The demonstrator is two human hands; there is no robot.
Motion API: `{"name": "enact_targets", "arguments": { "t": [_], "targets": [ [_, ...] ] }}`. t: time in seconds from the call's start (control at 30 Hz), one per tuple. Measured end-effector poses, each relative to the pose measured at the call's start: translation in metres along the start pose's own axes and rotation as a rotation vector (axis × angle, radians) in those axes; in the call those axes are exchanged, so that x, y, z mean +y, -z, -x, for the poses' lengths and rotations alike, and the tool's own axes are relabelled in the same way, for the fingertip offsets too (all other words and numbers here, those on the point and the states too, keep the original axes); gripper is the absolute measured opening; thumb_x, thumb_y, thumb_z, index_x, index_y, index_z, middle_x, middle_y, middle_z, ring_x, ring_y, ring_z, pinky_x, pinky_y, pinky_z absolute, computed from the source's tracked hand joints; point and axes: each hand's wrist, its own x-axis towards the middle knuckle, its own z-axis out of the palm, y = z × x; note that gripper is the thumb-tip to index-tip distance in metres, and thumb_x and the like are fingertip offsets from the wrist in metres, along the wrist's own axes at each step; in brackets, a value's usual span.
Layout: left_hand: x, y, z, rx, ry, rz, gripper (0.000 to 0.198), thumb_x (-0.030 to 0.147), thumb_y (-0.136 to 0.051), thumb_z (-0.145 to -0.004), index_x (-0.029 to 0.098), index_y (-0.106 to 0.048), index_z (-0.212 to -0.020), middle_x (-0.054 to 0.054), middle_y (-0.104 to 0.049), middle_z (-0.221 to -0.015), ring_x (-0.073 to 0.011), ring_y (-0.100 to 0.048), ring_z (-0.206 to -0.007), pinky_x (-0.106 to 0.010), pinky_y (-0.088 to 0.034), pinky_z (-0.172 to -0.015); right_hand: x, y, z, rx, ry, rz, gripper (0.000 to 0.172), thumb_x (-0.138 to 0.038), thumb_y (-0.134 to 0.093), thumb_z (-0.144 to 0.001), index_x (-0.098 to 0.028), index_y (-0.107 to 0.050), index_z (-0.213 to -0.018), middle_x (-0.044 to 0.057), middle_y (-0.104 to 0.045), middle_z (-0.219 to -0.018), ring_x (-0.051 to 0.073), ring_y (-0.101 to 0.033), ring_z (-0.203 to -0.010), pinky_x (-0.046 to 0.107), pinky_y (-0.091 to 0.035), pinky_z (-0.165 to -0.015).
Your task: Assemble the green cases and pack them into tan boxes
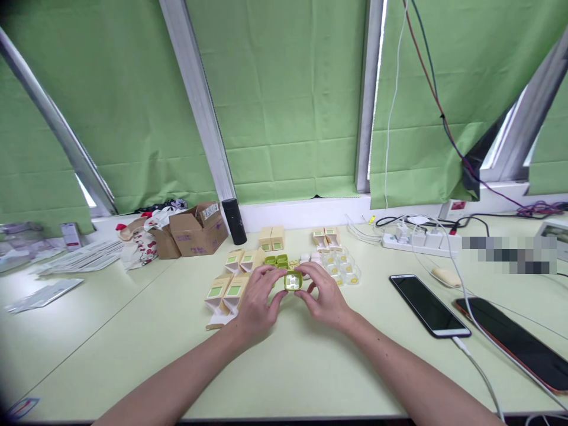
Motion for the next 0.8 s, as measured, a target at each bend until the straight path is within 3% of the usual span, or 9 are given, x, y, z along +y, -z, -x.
{"name": "enact_targets", "arguments": {
  "t": [0.4, 0.8],
  "targets": [
    [-0.0029, 0.0005, 0.0001, 0.012, -0.006, -0.049, 0.041, 0.01, -0.061, -0.099, 0.022, -0.059, -0.139, -0.011, -0.076, -0.116, -0.0311, -0.063, -0.111, -0.048, -0.059, -0.091, 0.0017, -0.0008, 0.0022, 0.022, -0.026, 0.024, 0.044, -0.019, -0.066, -0.095, -0.029, -0.057, -0.137, 0.011, -0.068, -0.126, 0.027, -0.069, -0.11, 0.038, -0.067, -0.073],
    [-0.0073, -0.0027, 0.0017, 0.016, 0.039, -0.067, 0.037, 0.016, -0.064, -0.102, 0.021, -0.061, -0.139, -0.012, -0.076, -0.114, -0.0313, -0.063, -0.114, -0.049, -0.06, -0.091, 0.0062, -0.0024, 0.0025, 0.036, -0.065, 0.036, 0.031, -0.031, -0.063, -0.101, -0.028, -0.057, -0.132, 0.011, -0.071, -0.123, 0.027, -0.073, -0.106, 0.036, -0.067, -0.071]
  ]
}}
